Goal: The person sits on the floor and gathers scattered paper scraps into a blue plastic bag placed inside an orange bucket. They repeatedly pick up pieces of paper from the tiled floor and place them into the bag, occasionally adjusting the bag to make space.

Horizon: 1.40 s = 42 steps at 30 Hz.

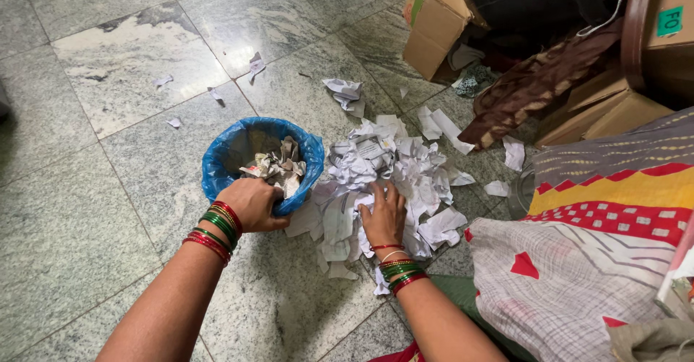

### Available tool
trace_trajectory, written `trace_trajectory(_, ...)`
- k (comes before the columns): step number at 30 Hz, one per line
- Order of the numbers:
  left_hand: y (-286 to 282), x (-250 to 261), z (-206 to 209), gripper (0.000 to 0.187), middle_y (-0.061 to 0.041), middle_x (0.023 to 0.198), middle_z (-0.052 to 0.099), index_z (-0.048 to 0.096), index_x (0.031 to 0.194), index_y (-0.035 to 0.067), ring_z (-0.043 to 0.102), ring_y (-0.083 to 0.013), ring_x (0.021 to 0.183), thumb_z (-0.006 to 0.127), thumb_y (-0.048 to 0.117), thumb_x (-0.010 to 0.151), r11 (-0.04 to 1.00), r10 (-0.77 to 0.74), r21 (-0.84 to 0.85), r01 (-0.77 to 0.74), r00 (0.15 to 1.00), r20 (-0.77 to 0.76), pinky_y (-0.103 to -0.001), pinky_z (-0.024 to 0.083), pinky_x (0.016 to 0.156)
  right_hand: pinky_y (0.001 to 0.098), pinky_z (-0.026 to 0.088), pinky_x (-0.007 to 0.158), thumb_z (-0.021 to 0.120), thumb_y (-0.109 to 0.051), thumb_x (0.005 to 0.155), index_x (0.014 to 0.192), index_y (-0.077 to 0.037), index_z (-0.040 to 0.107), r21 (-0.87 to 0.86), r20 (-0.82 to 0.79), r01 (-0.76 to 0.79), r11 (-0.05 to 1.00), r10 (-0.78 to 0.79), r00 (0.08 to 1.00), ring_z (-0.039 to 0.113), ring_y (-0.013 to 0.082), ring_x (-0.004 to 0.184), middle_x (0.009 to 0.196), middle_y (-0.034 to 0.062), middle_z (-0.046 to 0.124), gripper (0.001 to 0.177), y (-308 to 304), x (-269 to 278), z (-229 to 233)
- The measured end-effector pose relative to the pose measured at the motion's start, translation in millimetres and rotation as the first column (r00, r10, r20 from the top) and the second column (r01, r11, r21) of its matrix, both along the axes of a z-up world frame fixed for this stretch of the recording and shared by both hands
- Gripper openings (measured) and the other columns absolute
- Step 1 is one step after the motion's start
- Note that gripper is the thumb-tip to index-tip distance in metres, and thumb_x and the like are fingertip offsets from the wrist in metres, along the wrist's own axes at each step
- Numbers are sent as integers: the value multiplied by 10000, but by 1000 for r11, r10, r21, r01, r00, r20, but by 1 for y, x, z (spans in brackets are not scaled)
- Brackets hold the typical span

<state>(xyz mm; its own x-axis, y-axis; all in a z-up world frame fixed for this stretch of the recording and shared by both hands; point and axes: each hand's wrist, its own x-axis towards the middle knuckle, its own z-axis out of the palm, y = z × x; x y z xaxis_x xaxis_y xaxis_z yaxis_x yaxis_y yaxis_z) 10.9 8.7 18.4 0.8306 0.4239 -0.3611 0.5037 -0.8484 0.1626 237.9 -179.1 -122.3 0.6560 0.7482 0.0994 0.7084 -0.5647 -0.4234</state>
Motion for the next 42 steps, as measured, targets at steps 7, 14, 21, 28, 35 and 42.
trace_trajectory(7, -1, -1, 1, 444, -147, 814, 737, 774, 934, 148, 723, -339, 804, 737, 551, 750, 1000, 26, -12, -25, 1000, 14, -450, 588, 779, 448, 391, 1258, 760, -223, 858, 1372, -96, 488, 257, 62, -73, 964, 59, 996, 347, 351, 1562, 1684, 190, 333, 595, 23, -3, 27)
trace_trajectory(14, 0, -1, 3, 444, -150, 815, 734, 765, 947, 164, 722, -344, 806, 737, 560, 749, 1000, 19, -20, -19, 1000, 22, -455, 588, 780, 536, 331, 1110, 826, -314, 821, 1506, -301, 419, -336, -61, -53, 941, 34, 998, 272, 443, 1467, 1657, 127, 203, 797, 49, 10, 38)
trace_trajectory(21, 1, 0, -3, 468, -160, 808, 731, 763, 939, 144, 721, -348, 803, 742, 572, 751, 1000, -14, -4, 14, 999, 32, -462, 586, 778, 483, 484, 987, 777, -231, 816, 1161, -193, 686, -125, 49, 9, 992, -3, 999, 562, 316, 1201, 1290, 60, 603, 359, 20, 15, -3)
trace_trajectory(28, 1, -2, -1, 443, -165, 794, 732, 750, 959, 153, 720, -357, 796, 743, 547, 756, 1000, 0, -23, 1, 999, 32, -473, 583, 764, 447, 501, 879, 765, -207, 870, 963, -54, 651, 338, 119, 11, 941, -55, 991, 624, 286, 948, 942, 135, 678, 212, 15, 3, 9)
trace_trajectory(35, 0, -5, 0, 431, -171, 818, 725, 770, 921, 148, 709, -370, 823, 760, 538, 736, 1000, 5, -24, -2, 995, 98, -487, 573, 771, 291, 564, 661, 695, -96, 968, 1273, -60, 581, 690, -396, 194, 697, 139, 908, 668, 150, 740, 900, 118, 719, 328, 35, -16, 63)
trace_trajectory(42, -1, -9, -12, 438, -169, 868, 730, 750, 1002, 169, 712, -378, 812, 765, 500, 716, 1000, -3, -25, 10, 961, 276, -496, 579, 746, 400, 512, 1028, 633, 55, 886, 1293, -132, 668, 436, 175, -538, 722, 518, 837, 672, 232, 1105, 1178, 79, 739, 449, 80, -61, 129)
